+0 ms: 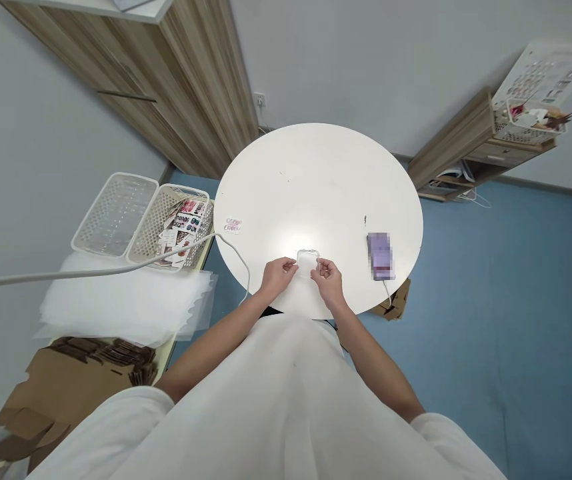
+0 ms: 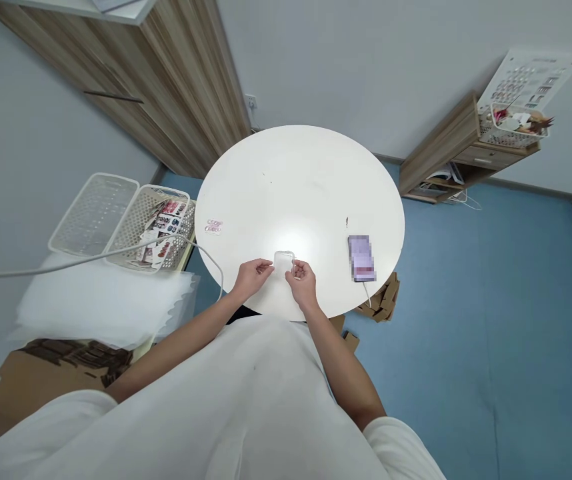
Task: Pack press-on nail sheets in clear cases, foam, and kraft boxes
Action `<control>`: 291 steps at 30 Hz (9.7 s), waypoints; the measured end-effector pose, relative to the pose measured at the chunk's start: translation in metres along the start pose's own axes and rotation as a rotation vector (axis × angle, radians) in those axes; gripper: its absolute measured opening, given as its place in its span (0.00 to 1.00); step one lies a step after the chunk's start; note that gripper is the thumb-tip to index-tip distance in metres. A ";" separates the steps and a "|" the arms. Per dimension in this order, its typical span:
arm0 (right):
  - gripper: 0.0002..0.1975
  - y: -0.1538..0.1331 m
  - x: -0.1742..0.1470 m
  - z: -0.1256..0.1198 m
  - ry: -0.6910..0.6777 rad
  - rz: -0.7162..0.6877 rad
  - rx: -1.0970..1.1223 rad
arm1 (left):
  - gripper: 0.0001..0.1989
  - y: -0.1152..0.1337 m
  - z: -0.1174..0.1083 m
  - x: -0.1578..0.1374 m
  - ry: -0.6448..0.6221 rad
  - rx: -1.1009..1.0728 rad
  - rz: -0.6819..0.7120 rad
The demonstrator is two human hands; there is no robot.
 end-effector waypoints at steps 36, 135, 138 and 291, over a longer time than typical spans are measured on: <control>0.19 -0.009 -0.006 0.010 0.128 0.090 0.114 | 0.20 0.008 -0.026 0.031 -0.320 -0.381 -0.195; 0.34 0.063 -0.012 0.029 0.102 0.150 -0.452 | 0.24 -0.069 -0.001 0.019 -0.322 0.185 -0.148; 0.31 0.063 -0.018 0.029 0.119 0.152 -0.426 | 0.25 -0.072 -0.001 0.014 -0.302 0.133 -0.172; 0.27 0.061 0.057 -0.009 -0.106 0.057 -0.447 | 0.26 -0.055 0.020 0.045 -0.194 0.138 -0.165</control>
Point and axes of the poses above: each hand's wrist, its own x-axis towards the middle knuckle, its own z-axis out of the palm, y = z × x, the point moved 2 cm from there along x, towards the middle knuckle, and after that the axes turned 14 degrees about -x, right-handed, at the moved point
